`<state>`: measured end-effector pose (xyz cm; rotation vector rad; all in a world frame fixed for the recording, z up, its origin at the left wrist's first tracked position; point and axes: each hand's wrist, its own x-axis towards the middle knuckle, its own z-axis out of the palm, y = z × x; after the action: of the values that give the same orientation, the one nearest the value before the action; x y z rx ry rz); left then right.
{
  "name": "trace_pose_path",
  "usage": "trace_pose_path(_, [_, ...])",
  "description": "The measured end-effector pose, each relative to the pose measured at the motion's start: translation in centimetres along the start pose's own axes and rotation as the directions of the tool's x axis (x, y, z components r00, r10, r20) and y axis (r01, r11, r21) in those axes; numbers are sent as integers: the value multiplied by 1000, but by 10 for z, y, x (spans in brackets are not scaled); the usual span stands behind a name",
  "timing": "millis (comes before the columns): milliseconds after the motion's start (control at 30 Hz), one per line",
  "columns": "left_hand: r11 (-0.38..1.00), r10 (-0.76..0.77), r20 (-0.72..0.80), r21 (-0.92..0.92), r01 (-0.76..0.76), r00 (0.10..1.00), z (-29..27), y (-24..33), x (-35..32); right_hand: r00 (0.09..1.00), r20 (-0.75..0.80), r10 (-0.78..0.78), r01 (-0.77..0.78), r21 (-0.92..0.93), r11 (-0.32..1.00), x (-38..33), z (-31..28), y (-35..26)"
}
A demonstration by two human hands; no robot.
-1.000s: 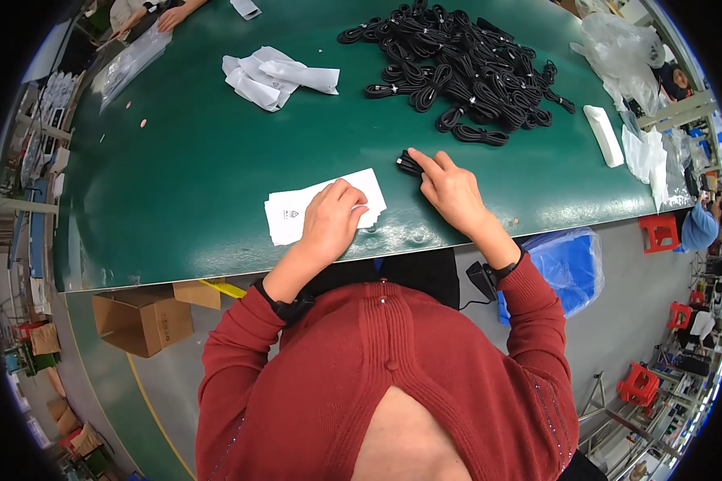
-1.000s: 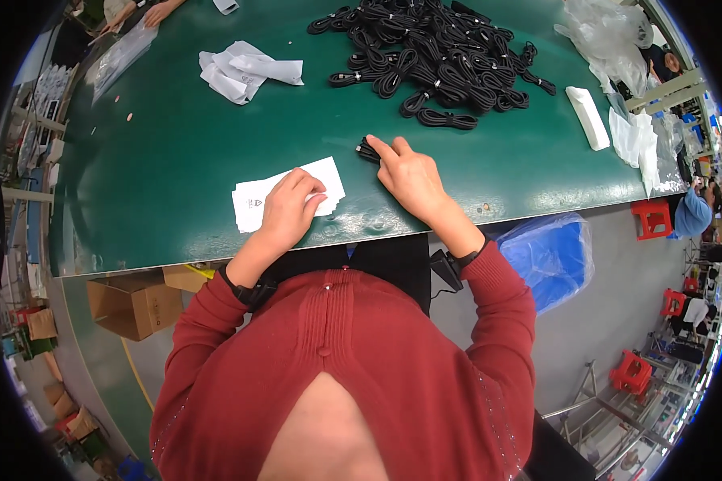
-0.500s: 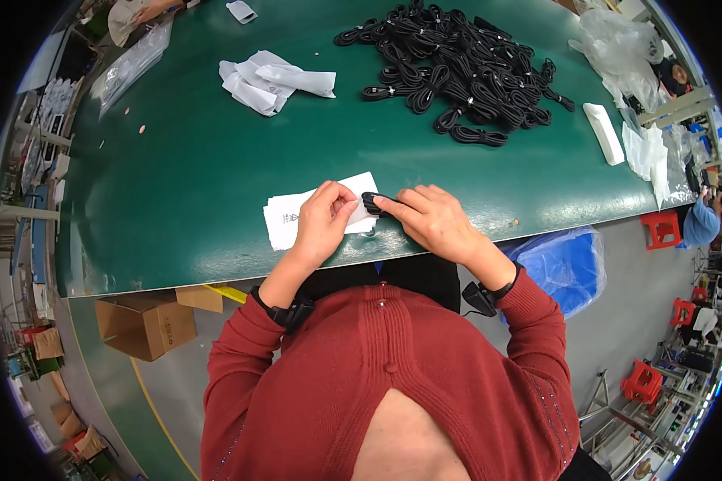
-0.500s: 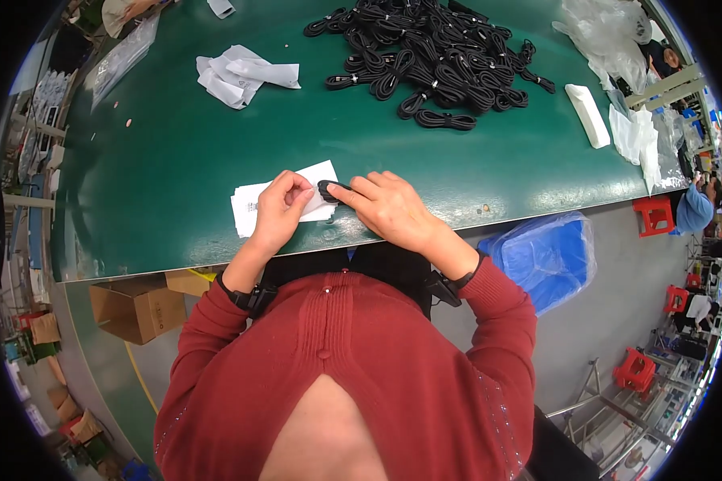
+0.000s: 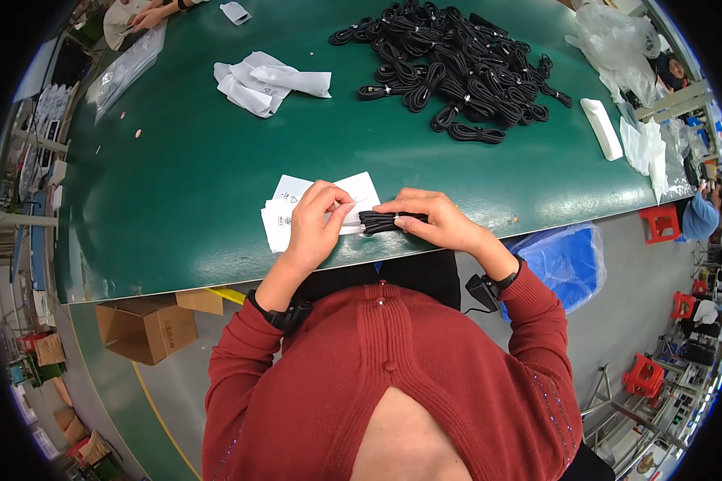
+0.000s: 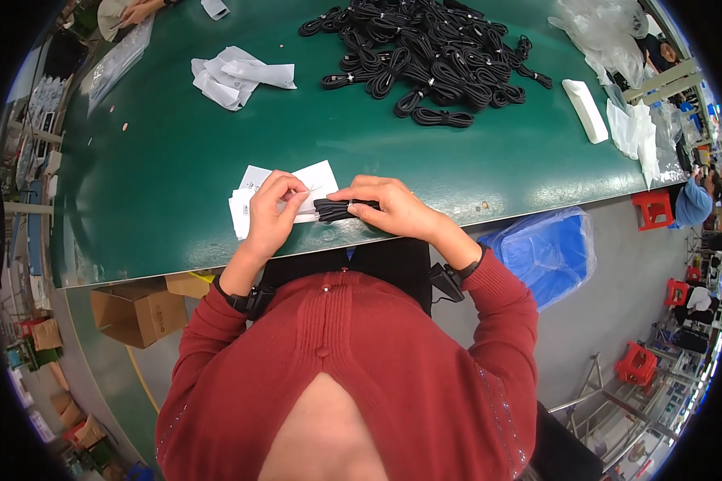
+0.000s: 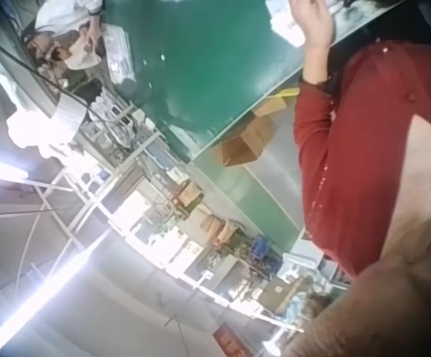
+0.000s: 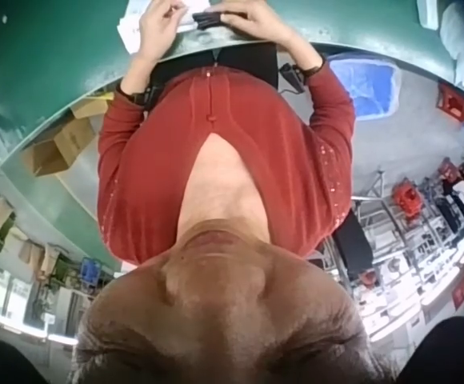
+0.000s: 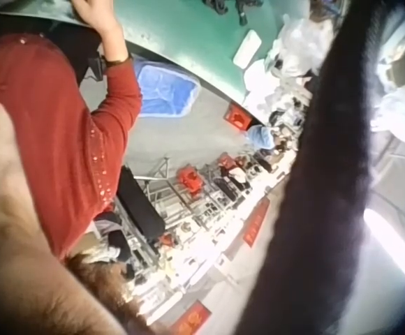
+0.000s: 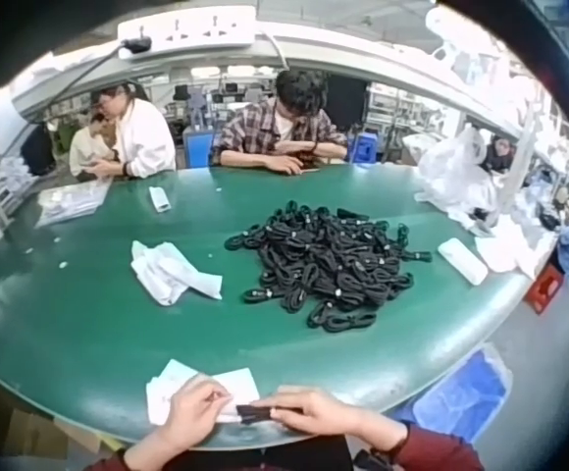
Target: The person packages cables by hand, picking up a cable and a white bag, sliding the cable into the bag, and setting the packaged item aside. This process is repeated for several cables and bags.
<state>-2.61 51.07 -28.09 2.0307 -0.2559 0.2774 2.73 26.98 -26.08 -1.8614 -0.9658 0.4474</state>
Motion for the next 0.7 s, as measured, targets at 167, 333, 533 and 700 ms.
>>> trace_pose_path(167, [996, 94, 8, -10, -94, 996, -2, 5, 0, 977, 5, 213, -202, 339, 919, 2, 3, 3])
trace_pose_path(333, [983, 184, 27, 23, -185, 983, -2, 4, -1, 849, 214, 483, -490, 660, 569, 4, -1, 6])
trace_pose_path(533, [981, 193, 19, 17, -193, 981, -2, 8, -1, 806, 346, 480, -504, 826, 252, -2, 8, 13])
trace_pose_path(700, [966, 235, 23, 104, -236, 972, -1, 14, 4, 963, -232, -134, 69, -269, 961, 0, 21, -4])
